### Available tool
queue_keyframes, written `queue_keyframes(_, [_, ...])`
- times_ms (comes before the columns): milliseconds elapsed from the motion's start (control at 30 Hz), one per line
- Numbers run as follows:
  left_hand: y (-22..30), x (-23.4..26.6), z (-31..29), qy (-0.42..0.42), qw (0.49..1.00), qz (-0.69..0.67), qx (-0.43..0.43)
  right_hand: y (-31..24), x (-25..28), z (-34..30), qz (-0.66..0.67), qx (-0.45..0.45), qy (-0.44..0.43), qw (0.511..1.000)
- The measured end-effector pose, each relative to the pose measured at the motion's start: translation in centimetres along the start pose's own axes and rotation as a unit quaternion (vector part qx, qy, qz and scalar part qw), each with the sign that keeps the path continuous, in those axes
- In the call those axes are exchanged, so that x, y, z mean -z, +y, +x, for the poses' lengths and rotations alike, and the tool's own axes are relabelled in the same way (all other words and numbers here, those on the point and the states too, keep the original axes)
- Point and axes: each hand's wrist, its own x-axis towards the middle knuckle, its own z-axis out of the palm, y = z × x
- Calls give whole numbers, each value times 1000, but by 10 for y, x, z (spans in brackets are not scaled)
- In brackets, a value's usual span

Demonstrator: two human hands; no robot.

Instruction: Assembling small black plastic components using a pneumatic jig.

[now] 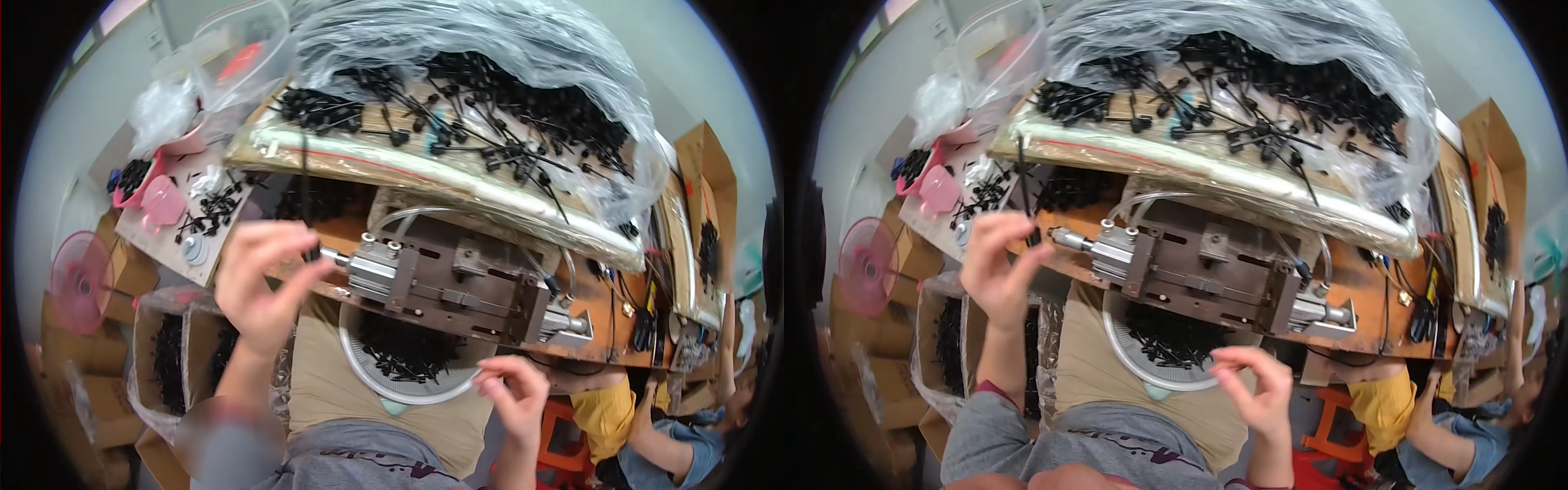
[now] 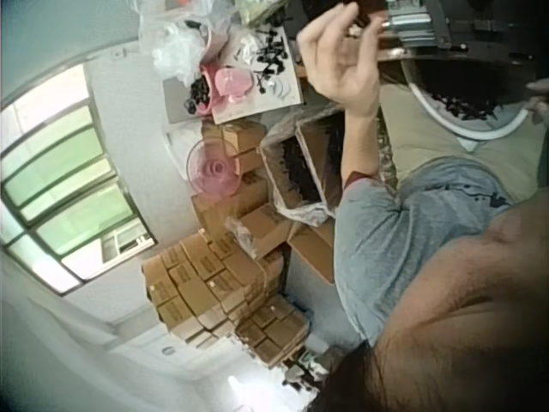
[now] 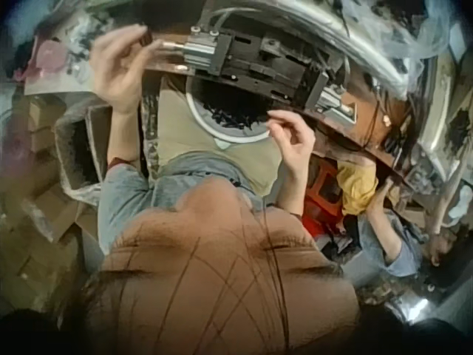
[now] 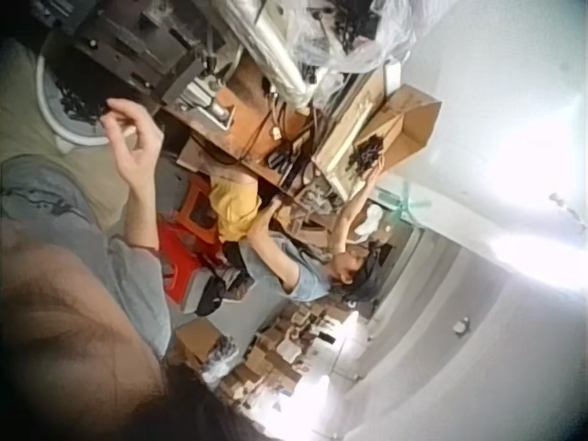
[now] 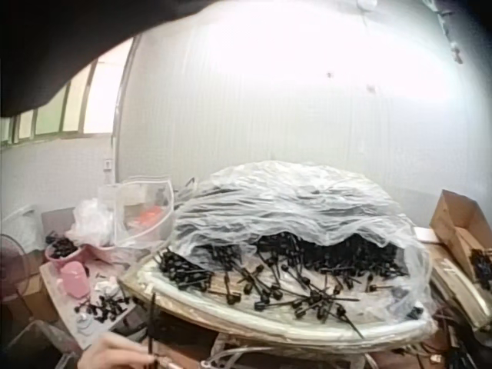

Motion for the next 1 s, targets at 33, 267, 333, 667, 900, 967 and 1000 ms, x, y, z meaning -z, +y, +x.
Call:
queue_keyframes(33, [-9, 8, 14, 17, 996, 73, -38, 6, -6, -3, 23, -1, -18, 1000])
queue_keyframes(267, [-80, 55, 146, 92, 981, 168, -8, 20, -29, -21, 74, -35, -67, 994])
queue_keyframes(333, [-95, 43, 156, 85, 987, 71, 116, 19, -27, -19, 56, -14, -78, 995])
queue_keyframes(667, [-18, -55, 94, -228, 973, -29, -27, 20, -56, -12, 31, -86, -70, 993])
queue_keyframes(900, [-19, -190, 106, -269, 958, 7, -98, 25, -75, -24, 44, -77, -71, 993])
queue_keyframes(967, [-24, -215, 112, -307, 944, 46, -112, 27, -74, -29, 35, -83, -79, 993])
queue_keyframes(1000, [-22, -223, 115, -326, 936, 65, -120, 30, -73, -31, 29, -85, -81, 993])
